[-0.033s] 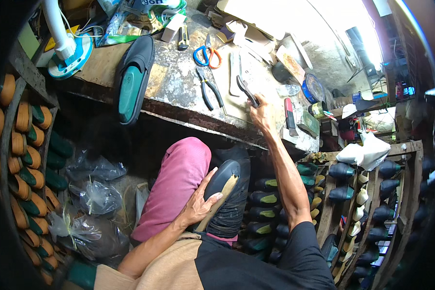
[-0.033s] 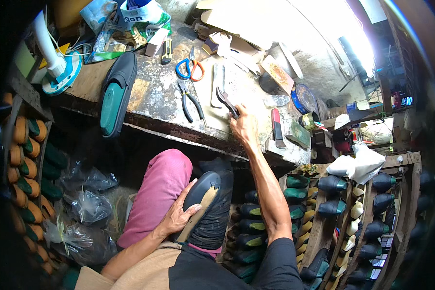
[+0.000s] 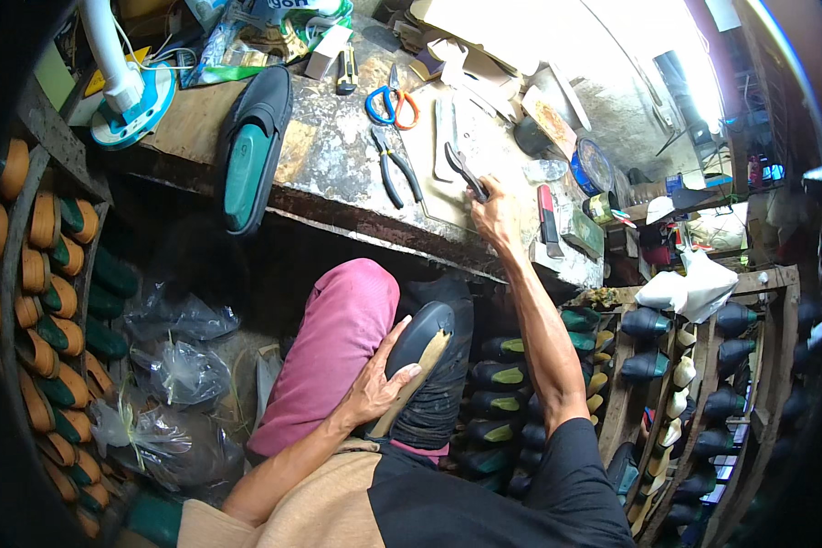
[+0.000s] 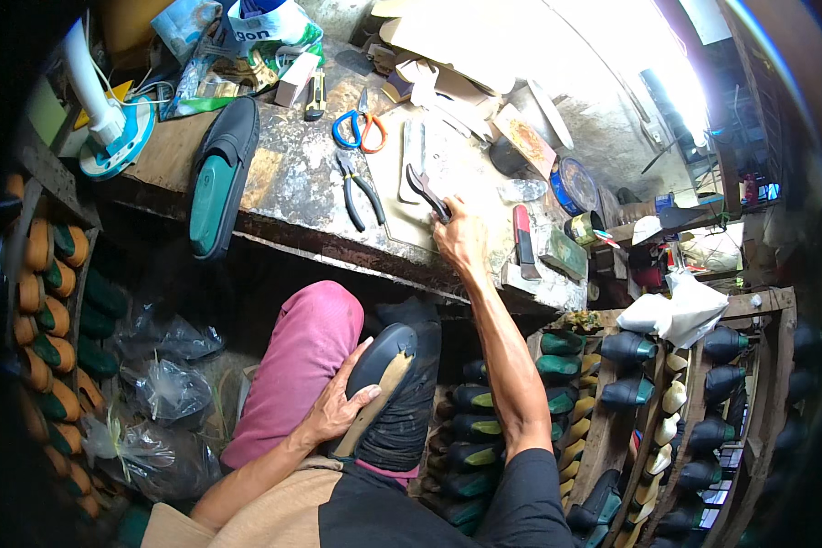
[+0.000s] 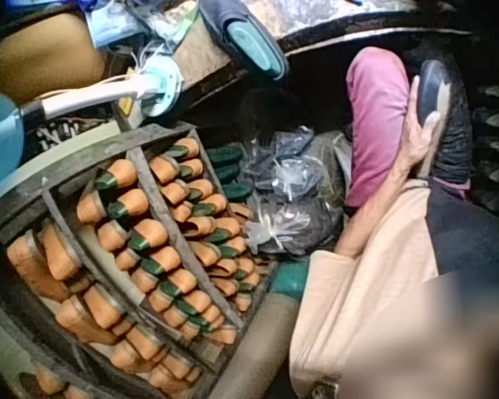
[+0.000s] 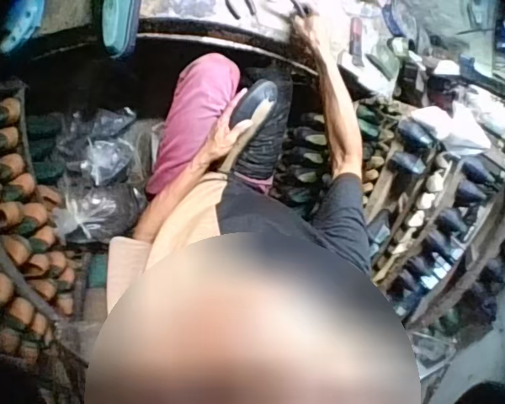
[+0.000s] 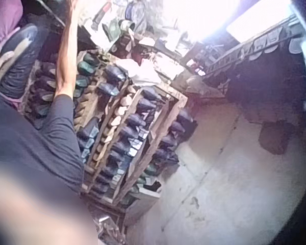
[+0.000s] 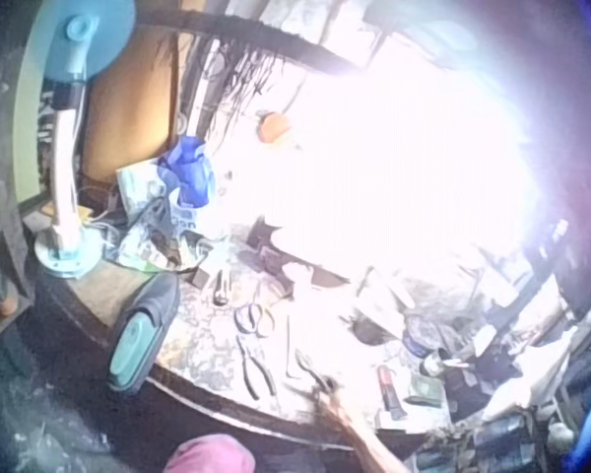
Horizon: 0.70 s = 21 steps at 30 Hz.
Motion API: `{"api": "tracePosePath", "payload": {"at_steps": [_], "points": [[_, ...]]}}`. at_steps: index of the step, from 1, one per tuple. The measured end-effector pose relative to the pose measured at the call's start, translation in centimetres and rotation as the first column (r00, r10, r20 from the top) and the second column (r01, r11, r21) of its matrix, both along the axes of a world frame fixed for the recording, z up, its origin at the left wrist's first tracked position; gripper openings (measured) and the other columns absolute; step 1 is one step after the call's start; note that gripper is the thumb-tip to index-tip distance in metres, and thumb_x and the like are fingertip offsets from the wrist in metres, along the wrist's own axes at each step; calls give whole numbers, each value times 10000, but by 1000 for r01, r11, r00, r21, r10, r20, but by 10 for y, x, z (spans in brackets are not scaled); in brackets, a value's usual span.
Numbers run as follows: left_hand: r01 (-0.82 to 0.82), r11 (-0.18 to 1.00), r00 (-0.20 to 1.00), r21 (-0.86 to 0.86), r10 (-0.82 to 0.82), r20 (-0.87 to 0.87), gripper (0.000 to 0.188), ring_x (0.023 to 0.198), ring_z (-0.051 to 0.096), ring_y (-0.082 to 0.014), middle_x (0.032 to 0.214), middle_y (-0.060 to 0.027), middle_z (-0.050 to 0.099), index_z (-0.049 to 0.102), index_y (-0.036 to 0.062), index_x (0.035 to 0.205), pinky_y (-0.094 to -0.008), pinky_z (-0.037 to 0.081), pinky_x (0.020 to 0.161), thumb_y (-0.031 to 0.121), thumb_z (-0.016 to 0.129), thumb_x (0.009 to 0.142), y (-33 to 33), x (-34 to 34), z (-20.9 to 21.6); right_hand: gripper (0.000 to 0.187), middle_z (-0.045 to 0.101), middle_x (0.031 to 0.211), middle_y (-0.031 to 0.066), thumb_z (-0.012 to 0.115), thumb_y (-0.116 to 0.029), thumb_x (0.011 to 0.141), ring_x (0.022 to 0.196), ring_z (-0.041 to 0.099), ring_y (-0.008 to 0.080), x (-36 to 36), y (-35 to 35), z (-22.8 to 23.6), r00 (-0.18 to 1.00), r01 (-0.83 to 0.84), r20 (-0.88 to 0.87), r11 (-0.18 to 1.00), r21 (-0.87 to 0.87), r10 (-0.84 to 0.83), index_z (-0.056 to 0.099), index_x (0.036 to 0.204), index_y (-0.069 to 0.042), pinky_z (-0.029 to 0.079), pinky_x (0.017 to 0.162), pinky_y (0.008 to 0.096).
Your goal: The person sits on the floor and uses a hammer and a curved metal tool to repeatedly tap and pry along the sole edge of a black slipper. The person rotates the slipper to access different sections and continues the tapping and prying motions throughout the clip.
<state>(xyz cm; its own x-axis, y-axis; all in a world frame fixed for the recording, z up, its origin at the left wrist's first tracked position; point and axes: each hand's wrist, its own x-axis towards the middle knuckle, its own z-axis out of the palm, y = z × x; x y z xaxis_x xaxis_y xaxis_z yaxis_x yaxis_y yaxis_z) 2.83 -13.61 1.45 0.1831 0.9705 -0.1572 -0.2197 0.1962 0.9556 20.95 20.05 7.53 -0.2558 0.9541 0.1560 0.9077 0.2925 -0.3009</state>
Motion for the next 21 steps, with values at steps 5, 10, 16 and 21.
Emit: {"api": "tracePosePath", "payload": {"at_steps": [5,10,16,21], "points": [[-15,999,999,48,17,-36,848,1692,377,-392,1807,-241,401,290,69,1809,-461,274,1406,296,727,1118,10,3,0,229,769,1062,178,787,-210,947,968,756,394,-7,16,-2,967,-174,222,962,210,126,786,1125,-66,586,875,497],[-59,993,996,99,66,-64,847,1703,361,-375,1824,-220,388,296,58,1807,-442,257,1412,304,724,1119,6,9,0,211,750,938,204,749,-217,1031,841,731,354,-5,-26,20,989,-73,139,987,146,53,752,1153,-46,570,771,498],[-68,995,998,72,69,-13,835,1707,357,-366,1831,-212,377,283,68,1808,-452,287,1408,208,734,1120,2,18,4,177,616,851,-52,715,-206,1129,744,541,52,1,-198,56,865,-169,-494,875,-454,-89,693,1017,-71,447,655,259],[-62,997,997,52,64,-45,831,1660,437,-389,1793,-240,421,301,84,1803,-461,366,1373,75,726,1089,1,24,9,206,667,838,-29,766,-225,1128,637,506,22,3,-278,46,704,-148,-548,662,-735,-451,710,1033,-52,362,552,219]]}}
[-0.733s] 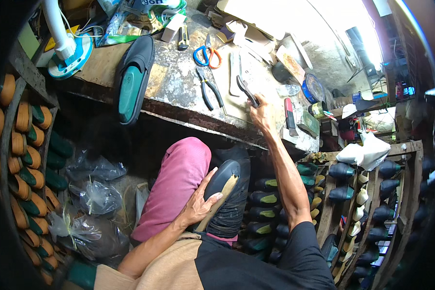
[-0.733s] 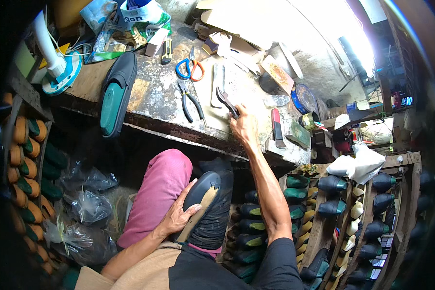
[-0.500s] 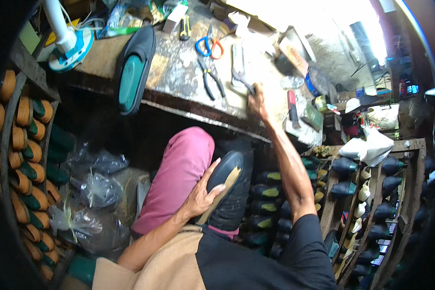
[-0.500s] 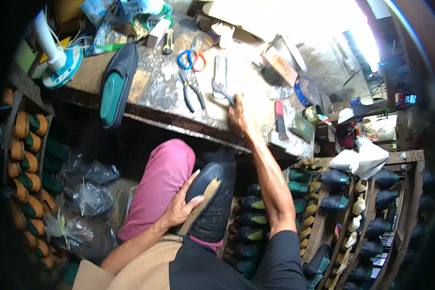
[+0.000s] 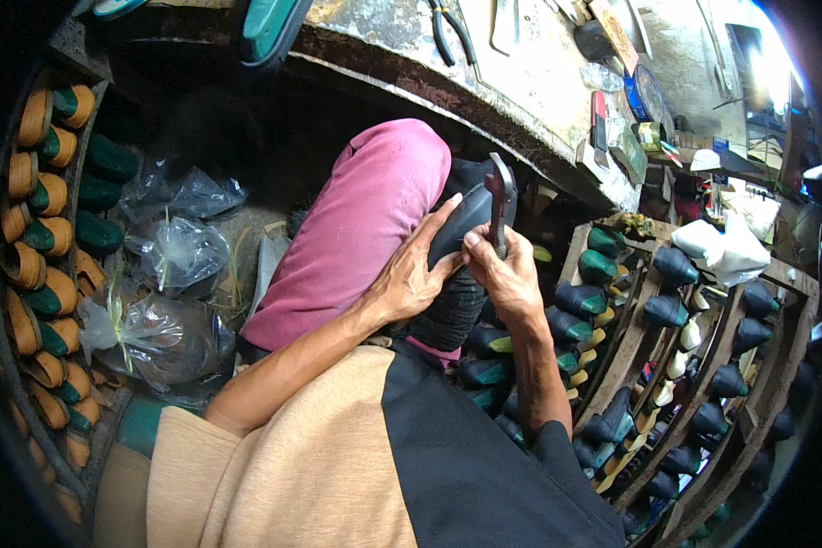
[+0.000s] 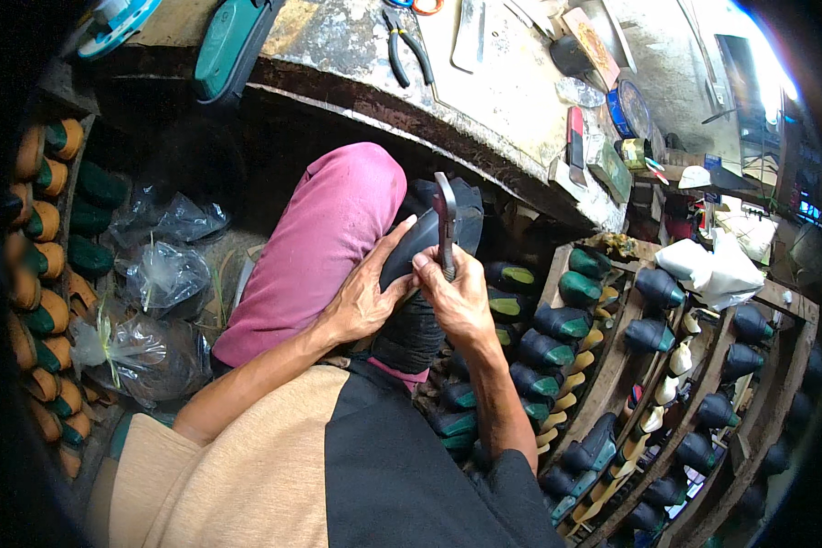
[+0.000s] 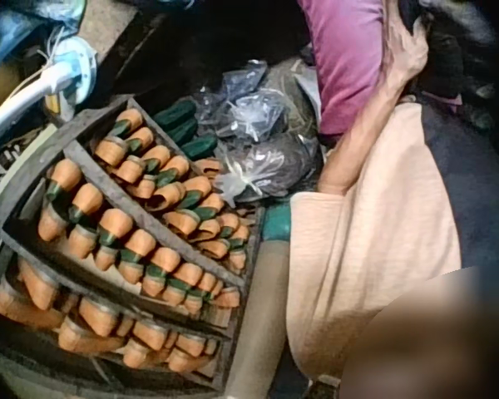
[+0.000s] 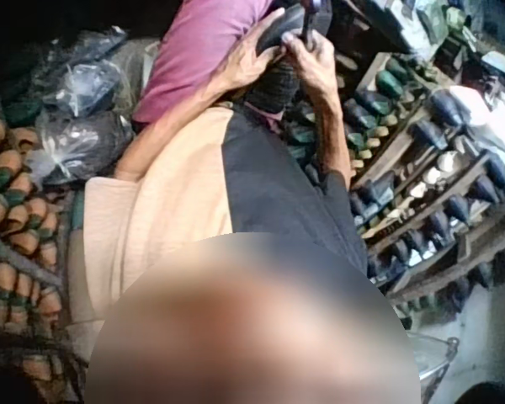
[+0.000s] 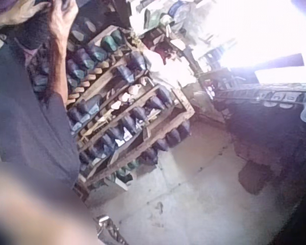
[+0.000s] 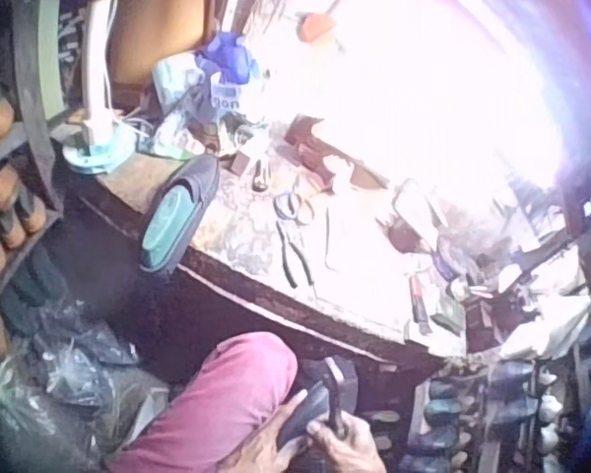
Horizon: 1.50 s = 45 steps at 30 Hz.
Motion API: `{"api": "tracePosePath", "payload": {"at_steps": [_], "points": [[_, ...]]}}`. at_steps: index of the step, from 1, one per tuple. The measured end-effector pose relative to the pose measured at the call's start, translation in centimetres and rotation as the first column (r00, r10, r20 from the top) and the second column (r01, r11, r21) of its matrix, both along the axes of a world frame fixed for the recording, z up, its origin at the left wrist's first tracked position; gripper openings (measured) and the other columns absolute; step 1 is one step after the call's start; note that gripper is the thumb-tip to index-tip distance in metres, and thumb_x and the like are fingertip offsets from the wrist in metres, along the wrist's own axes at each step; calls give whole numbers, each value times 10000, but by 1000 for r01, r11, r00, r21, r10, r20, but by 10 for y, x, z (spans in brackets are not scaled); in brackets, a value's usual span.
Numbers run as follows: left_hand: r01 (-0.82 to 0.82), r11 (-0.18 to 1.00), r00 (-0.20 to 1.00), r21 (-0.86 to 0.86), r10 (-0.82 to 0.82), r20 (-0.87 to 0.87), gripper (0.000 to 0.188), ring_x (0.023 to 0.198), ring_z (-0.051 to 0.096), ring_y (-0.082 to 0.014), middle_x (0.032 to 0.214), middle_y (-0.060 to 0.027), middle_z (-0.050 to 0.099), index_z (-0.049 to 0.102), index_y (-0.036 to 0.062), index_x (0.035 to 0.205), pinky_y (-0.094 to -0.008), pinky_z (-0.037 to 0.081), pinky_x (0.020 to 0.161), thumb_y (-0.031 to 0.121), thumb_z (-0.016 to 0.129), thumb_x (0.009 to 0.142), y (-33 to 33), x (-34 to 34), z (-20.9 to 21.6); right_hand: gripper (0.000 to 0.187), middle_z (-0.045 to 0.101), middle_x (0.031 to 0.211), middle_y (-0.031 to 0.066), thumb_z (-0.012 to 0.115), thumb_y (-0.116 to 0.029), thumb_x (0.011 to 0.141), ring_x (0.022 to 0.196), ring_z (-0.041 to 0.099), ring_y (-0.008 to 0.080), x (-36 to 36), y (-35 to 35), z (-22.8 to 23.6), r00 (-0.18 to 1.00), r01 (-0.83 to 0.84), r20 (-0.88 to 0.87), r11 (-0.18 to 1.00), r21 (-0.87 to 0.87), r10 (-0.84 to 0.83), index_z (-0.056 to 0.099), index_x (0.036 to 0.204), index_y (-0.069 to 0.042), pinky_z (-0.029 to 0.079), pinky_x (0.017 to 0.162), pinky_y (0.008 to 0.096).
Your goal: The person sits on the floor and uses a hammer and a curved metal tool to repeatedly tap and pry along the sole edge of a black slipper. The person rotates the slipper to access different sections and continues the tapping and prying motions throughout the clip.
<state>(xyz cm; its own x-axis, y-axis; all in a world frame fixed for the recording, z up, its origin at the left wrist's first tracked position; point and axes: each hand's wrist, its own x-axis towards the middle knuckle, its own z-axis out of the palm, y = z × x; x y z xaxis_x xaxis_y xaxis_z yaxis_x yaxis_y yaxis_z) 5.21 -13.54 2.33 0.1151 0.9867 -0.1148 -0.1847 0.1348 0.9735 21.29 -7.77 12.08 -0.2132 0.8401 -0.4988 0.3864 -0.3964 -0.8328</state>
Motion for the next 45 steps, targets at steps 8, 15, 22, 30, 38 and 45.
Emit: {"api": "tracePosePath", "payload": {"at_steps": [8,15,22,30,38,45], "points": [[-11,1000,1000,1,11,-6,872,1670,419,-418,1800,-260,406,273,99,1811,-482,365,1381,48,720,1065,-1,2,-2,197,662,844,-12,766,-208,1117,707,567,37,-1,1,-7,986,-52,157,999,13,49,723,1054,-27,425,615,209],[-19,999,999,31,20,-42,861,1700,367,-413,1814,-256,382,262,103,1815,-476,319,1406,45,693,1072,-4,1,-6,194,665,819,-3,747,-173,1111,737,588,65,-9,-3,-10,965,-112,247,991,79,89,723,1027,1,466,662,268],[-11,998,999,62,13,-33,836,1719,335,-391,1819,-255,376,261,95,1818,-467,298,1409,117,683,1097,-2,-3,-12,308,712,790,53,592,-272,1215,655,699,130,-13,-22,15,974,-149,175,989,15,144,684,1084,-9,508,571,291],[-21,993,999,120,15,50,842,1706,363,-372,1807,-248,399,276,15,1799,-442,274,1406,182,713,1099,-2,-6,-19,297,662,653,176,577,-208,1207,495,648,244,-45,-57,57,937,1,349,1000,3,-2,628,1035,30,500,527,415],[14,997,1000,72,-13,-12,866,1684,394,-391,1796,-267,403,270,61,1811,-452,293,1400,243,738,1105,0,-9,-20,308,613,622,47,511,-175,1210,486,591,124,-35,-74,73,975,-179,199,885,430,100,622,993,13,455,485,306],[11,977,997,212,6,-80,825,1667,419,-388,1787,-267,420,300,38,1797,-448,307,1388,215,711,1104,3,-13,-22,233,632,652,119,628,-171,1173,542,655,202,-24,-68,9,910,-260,387,931,254,149,654,1036,16,477,519,382]]}}
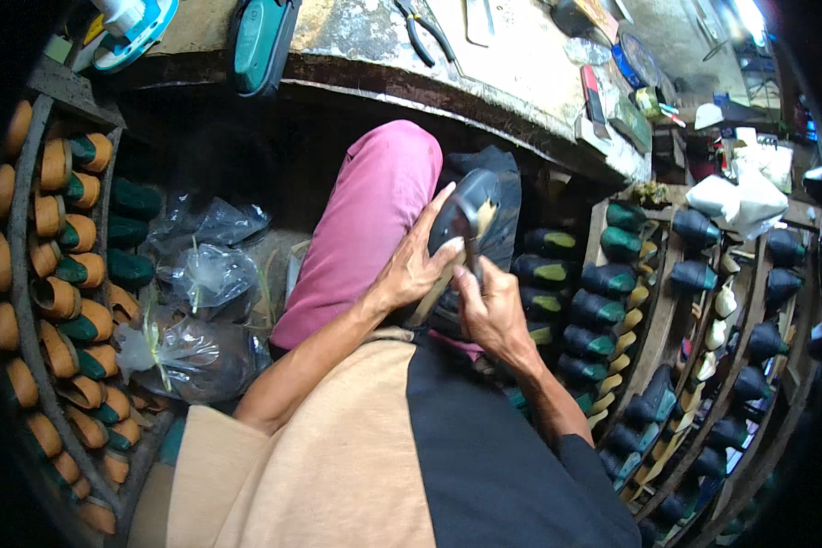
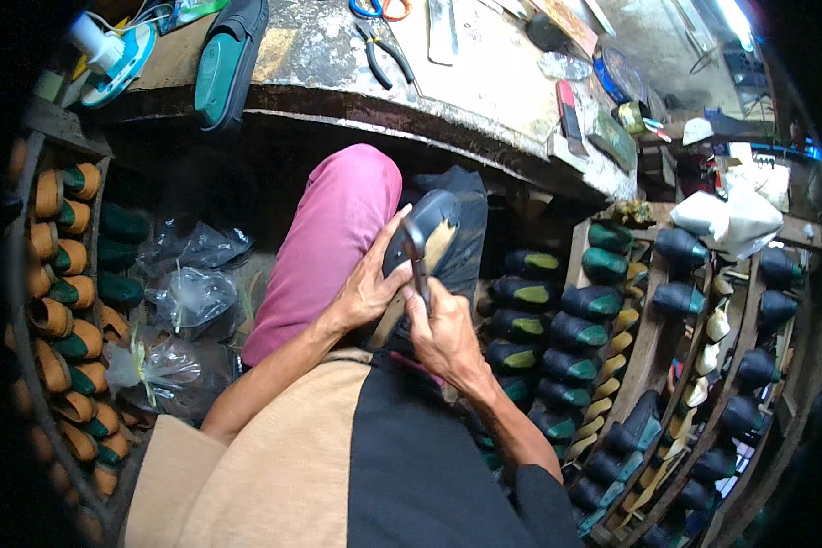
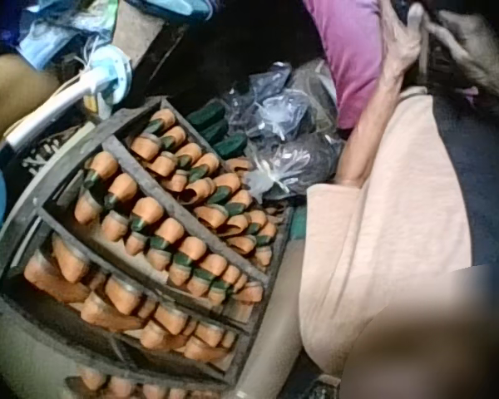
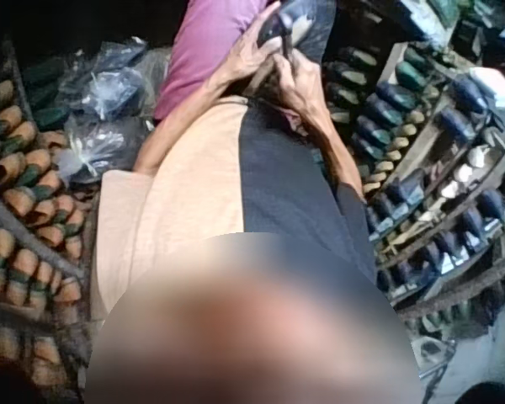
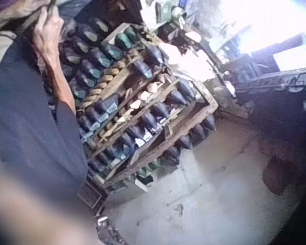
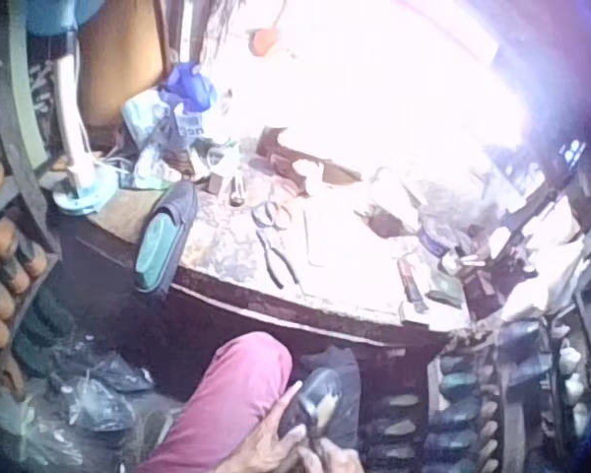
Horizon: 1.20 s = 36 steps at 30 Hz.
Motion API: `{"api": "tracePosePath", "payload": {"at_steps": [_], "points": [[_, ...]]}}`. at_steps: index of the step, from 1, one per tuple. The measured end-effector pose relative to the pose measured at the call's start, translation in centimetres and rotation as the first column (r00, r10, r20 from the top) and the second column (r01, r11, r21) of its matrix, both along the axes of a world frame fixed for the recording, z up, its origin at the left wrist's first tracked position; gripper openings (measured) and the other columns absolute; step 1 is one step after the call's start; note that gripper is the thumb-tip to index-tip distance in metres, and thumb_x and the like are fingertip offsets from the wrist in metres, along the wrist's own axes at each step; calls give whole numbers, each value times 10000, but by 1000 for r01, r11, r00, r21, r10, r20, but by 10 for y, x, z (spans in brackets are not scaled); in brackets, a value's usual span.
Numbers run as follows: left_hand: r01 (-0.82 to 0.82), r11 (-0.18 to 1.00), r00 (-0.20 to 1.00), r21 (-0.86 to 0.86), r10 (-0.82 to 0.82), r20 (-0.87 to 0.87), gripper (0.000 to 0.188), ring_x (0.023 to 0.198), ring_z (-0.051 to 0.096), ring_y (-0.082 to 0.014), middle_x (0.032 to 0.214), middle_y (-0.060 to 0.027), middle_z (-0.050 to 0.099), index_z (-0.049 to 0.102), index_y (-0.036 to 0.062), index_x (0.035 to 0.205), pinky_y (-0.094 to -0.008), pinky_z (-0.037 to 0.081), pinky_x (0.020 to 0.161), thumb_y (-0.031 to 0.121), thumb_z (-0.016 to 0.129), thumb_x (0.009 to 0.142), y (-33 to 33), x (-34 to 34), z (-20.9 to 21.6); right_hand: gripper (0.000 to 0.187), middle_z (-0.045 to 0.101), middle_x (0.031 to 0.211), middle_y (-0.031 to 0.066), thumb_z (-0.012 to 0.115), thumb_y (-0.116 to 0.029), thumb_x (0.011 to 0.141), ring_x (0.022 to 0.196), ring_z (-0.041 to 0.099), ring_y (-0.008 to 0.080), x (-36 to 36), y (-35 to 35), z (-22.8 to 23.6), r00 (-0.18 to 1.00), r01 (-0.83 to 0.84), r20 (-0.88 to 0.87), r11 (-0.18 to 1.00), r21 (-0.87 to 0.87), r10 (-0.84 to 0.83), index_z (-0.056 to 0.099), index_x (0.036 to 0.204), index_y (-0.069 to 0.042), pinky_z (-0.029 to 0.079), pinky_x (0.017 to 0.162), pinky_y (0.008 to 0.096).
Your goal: The person sits on the floor and uses a hammer and a curved metal tool to repeatedly tap and pry along the sole edge of a black slipper. The person rotates the slipper to access different sections and continues the tapping and prying motions throughout the clip.
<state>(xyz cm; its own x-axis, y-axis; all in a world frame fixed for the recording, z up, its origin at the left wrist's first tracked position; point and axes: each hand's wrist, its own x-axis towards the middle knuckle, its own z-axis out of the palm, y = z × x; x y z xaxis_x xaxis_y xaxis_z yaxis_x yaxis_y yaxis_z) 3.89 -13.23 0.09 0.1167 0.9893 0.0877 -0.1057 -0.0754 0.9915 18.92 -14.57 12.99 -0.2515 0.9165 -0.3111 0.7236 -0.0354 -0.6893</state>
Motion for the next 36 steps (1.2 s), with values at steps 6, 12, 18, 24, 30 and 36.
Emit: {"api": "tracePosePath", "payload": {"at_steps": [6,12,18,24,30,36], "points": [[-29,927,786,-373,252,564,916,1618,451,-267,1802,-185,411,208,45,1838,-397,346,1351,189,757,1118,5,-20,29,292,640,666,32,593,-193,1206,495,601,116,17,-16,30,963,170,-218,985,23,-161,638,988,-5,472,472,319],[-371,927,928,-63,367,-61,1194,1582,464,-324,1790,-173,355,178,161,1848,-464,376,1349,89,923,918,-24,-116,50,347,661,887,212,822,33,976,769,728,428,26,-24,24,996,92,-25,910,405,-90,555,1198,9,569,696,483],[118,943,564,310,194,-803,810,1466,589,-370,1558,-112,647,757,251,1491,-527,454,1245,286,1003,720,2,-161,59,231,586,855,216,783,-16,1022,679,598,417,27,-38,11,999,-45,9,947,318,44,562,972,25,482,670,506],[87,941,590,328,216,-778,492,1047,691,-325,1135,-64,745,803,174,1351,-480,555,930,461,834,952,41,-160,44,246,697,753,132,731,-109,1092,684,670,206,-1,-31,17,938,157,-284,974,-164,-199,698,913,57,528,657,403],[-89,933,593,348,331,-734,545,1027,701,-369,1101,-100,733,801,126,1286,-500,565,894,589,744,1005,26,-140,25,300,667,752,51,725,-224,1117,717,605,92,-23,-22,-13,884,83,-397,918,-388,-248,768,999,48,520,656,336],[-106,967,625,229,245,-741,429,1120,674,-415,1226,-179,719,743,57,1373,-500,550,1008,210,802,977,5,-136,47,259,841,1056,102,697,-164,1147,994,766,151,-38,-15,-37,934,-2,-323,899,-439,-156,822,1176,61,614,927,341]]}}
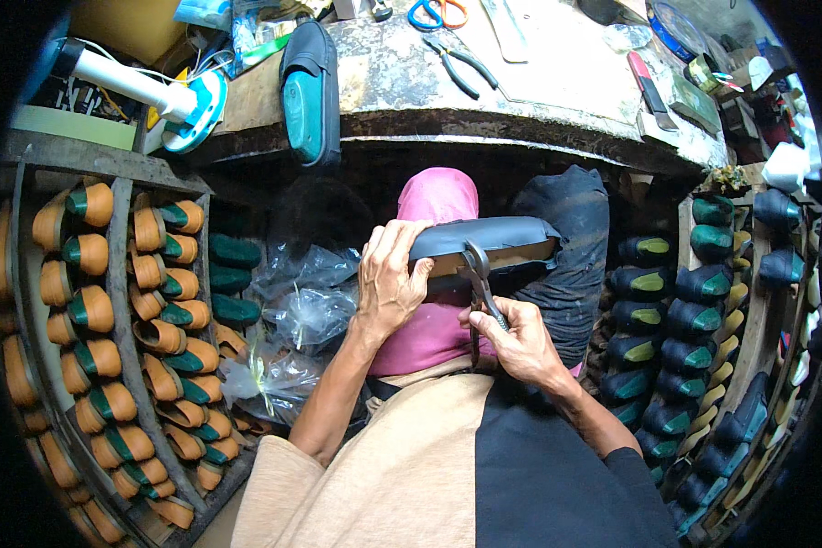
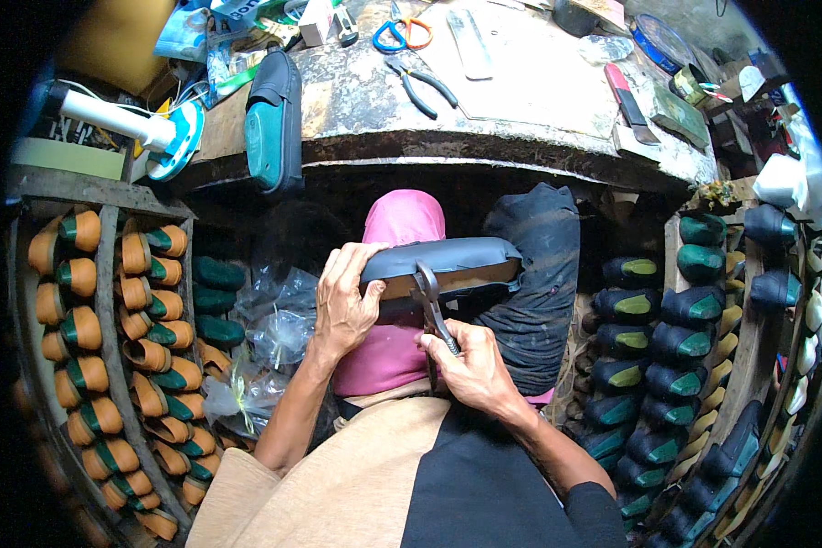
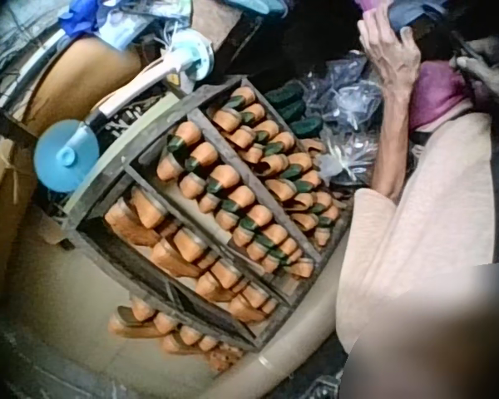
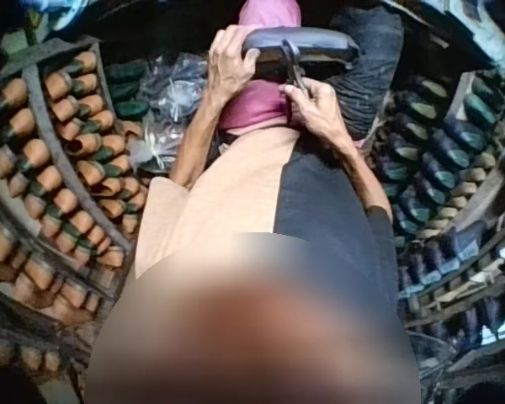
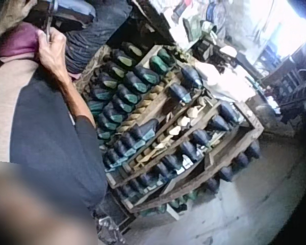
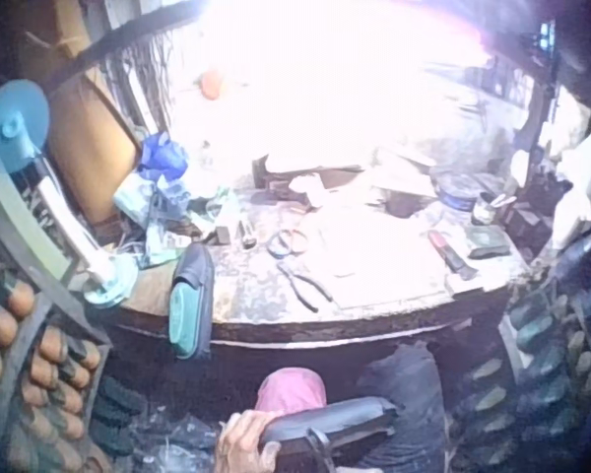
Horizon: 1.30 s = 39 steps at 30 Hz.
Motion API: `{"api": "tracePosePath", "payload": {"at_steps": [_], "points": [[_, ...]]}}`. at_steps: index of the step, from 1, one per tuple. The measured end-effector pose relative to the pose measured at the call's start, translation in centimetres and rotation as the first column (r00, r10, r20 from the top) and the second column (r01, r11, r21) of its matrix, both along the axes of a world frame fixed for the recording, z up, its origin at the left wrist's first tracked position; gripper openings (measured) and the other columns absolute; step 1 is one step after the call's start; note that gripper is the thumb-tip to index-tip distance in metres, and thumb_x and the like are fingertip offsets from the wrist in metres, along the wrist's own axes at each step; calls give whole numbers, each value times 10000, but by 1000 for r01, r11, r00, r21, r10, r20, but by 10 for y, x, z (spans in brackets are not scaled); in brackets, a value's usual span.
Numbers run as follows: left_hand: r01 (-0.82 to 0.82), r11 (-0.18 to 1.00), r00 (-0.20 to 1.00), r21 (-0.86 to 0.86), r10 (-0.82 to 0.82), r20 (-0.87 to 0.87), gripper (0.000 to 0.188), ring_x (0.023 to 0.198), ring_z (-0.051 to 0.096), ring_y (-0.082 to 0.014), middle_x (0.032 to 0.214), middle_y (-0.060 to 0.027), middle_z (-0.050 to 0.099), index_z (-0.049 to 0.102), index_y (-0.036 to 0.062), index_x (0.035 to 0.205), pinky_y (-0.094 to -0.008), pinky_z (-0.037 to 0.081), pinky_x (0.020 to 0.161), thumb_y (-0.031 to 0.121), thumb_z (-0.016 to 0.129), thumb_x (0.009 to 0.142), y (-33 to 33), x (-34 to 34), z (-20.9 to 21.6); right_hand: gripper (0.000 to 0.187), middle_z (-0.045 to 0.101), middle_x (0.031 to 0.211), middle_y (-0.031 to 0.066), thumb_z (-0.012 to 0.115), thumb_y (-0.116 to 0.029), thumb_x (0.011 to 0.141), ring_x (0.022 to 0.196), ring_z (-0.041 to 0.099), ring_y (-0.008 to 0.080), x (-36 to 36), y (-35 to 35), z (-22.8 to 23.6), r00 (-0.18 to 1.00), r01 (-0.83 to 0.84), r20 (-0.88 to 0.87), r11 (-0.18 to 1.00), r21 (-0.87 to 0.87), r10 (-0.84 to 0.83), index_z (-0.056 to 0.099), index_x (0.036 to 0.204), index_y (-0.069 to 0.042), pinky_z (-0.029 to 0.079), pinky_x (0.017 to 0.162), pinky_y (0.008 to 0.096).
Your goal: The person sits on the floor and uses a hammer and a curved metal tool to repeatedly tap and pry along the sole edge of a black slipper. The person rotates the slipper to access different sections and continues the tapping and prying motions throughout the clip.
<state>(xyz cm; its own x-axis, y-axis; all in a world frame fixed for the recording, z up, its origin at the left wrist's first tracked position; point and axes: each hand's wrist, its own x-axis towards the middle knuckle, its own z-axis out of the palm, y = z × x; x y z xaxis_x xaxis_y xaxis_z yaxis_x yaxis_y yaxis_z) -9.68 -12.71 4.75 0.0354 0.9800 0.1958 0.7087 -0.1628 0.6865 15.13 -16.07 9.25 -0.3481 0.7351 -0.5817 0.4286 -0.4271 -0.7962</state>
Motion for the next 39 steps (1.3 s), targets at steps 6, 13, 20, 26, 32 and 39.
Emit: {"api": "tracePosePath", "payload": {"at_steps": [6,13,20,26,32,39], "points": [[-172,980,980,-101,180,84,512,1203,626,-396,1276,-165,684,749,90,1398,-507,503,1091,78,810,890,-15,14,12,274,628,750,181,739,-140,1069,649,609,290,-12,0,-3,1000,19,11,920,391,-25,677,877,46,493,644,460],[-181,971,972,-157,201,120,535,1168,600,-356,1234,-133,660,771,124,1381,-481,476,1097,41,791,852,-19,23,22,244,606,803,223,746,-75,1042,701,629,426,-1,8,8,986,-146,137,877,457,93,626,880,63,493,673,517],[-168,969,974,-179,191,122,552,1152,600,-359,1226,-135,657,769,120,1354,-477,475,1081,17,760,812,-11,24,14,219,563,814,201,752,-7,1039,688,587,381,3,2,-14,988,-141,123,853,502,91,589,907,54,468,645,493],[-126,974,981,-188,150,121,568,1138,600,-365,1205,-134,653,766,129,1345,-470,485,1056,-20,700,801,6,15,6,183,564,921,272,720,79,966,785,626,530,-1,-3,-68,986,-155,141,768,622,86,544,1017,67,518,681,579],[-54,974,994,-218,73,81,676,1143,575,-392,1254,-169,606,713,157,1464,-505,470,1091,-26,686,813,-1,5,-12,115,573,833,203,686,79,1011,700,612,409,-4,-13,-68,997,-75,65,777,625,44,583,984,35,484,638,484],[144,950,962,-277,-69,264,738,1274,537,-403,1440,-195,529,620,155,1590,-522,452,1132,96,799,876,-17,-18,-6,119,584,866,259,704,45,1012,792,652,512,1,-25,-77,982,-182,148,768,614,114,587,995,57,510,686,568]]}}
